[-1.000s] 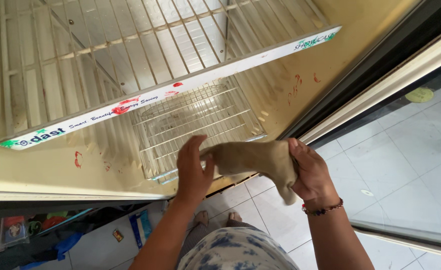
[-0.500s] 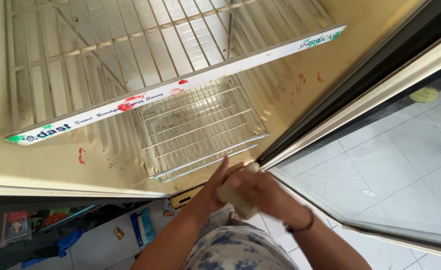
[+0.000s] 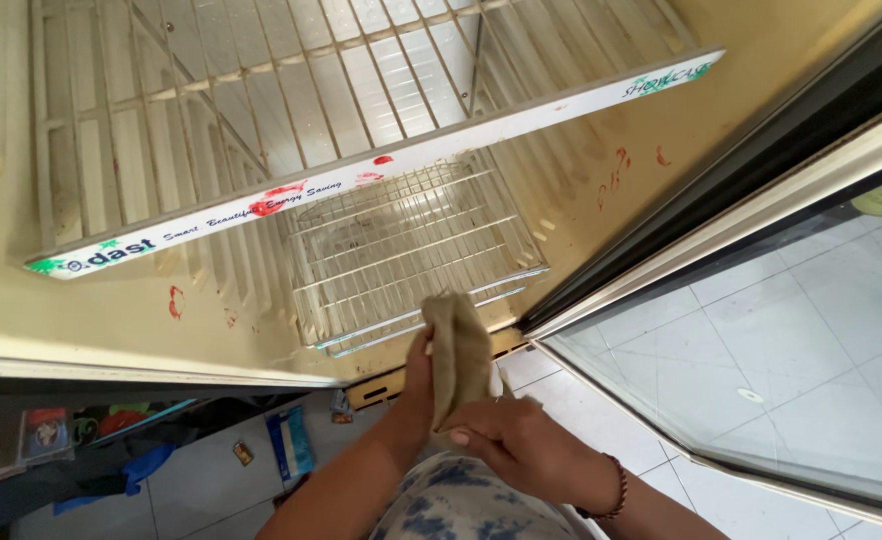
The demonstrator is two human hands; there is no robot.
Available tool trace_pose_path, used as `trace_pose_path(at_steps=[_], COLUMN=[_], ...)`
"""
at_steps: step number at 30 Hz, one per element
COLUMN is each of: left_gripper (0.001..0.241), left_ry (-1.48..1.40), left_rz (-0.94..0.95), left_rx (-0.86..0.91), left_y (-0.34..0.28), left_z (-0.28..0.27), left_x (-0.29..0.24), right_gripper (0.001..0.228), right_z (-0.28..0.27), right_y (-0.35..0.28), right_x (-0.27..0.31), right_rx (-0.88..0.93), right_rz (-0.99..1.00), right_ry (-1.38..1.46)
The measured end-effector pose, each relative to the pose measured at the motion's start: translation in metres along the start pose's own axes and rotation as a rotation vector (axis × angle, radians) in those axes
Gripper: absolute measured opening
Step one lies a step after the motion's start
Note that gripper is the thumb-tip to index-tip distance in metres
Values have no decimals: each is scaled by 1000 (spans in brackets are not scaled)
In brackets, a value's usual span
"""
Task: The person wipes the interior of a commercial freezer with a cloth, then picks up various packaged food items from a white basket and places them onto the freezer shelves. The person handles multiple packages one at a time and arranges them inside the freezer.
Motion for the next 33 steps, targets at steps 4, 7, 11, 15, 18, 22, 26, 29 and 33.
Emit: trace_pose_path(at_steps=[4, 7, 11, 15, 18, 22, 26, 29, 33], left_gripper=[56, 57, 58, 48, 44, 37, 31, 31, 44], left_ry=[-26, -136, -232, 3, 473, 1431, 1176, 844, 481], left_rz=[36, -6, -15, -142, -264, 40, -66, -201, -460], left_rx=[251, 375, 442, 101, 26, 682, 671, 655, 445], left_y=[-35, -52, -48, -17, -18, -41, -48, -52, -54], left_z=[43, 55, 49, 13, -9, 12, 25, 36, 36], left_x=[-1, -15, -48, -47, -36, -23, -23, -19, -10], right_gripper=[14, 16, 15, 16, 19, 20, 24, 33, 31], right_z=[11, 12, 15, -7, -35, -89, -80, -64, -67], right_y=[-4, -7, -12, -13, 0, 16, 25, 22, 13], right_x=[17, 13, 0, -7, -35, -12, -30, -42, -43], right_rx=[31, 36, 113, 83, 1, -423, -200, 8, -49], right_rz=[-207, -212, -139, -152, 139, -348, -165, 42, 13], right_ry=[140, 95, 62, 62, 180, -84, 306, 617, 464])
Point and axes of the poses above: each hand's wrist, its own y-axis towards the middle knuckle, its own z-axis out of the palm, x = y × z, the point moved 8 cm from there along y, towards the middle knuckle, and after that the axes turned 13 degrees about -x, right-handed, at the moved point
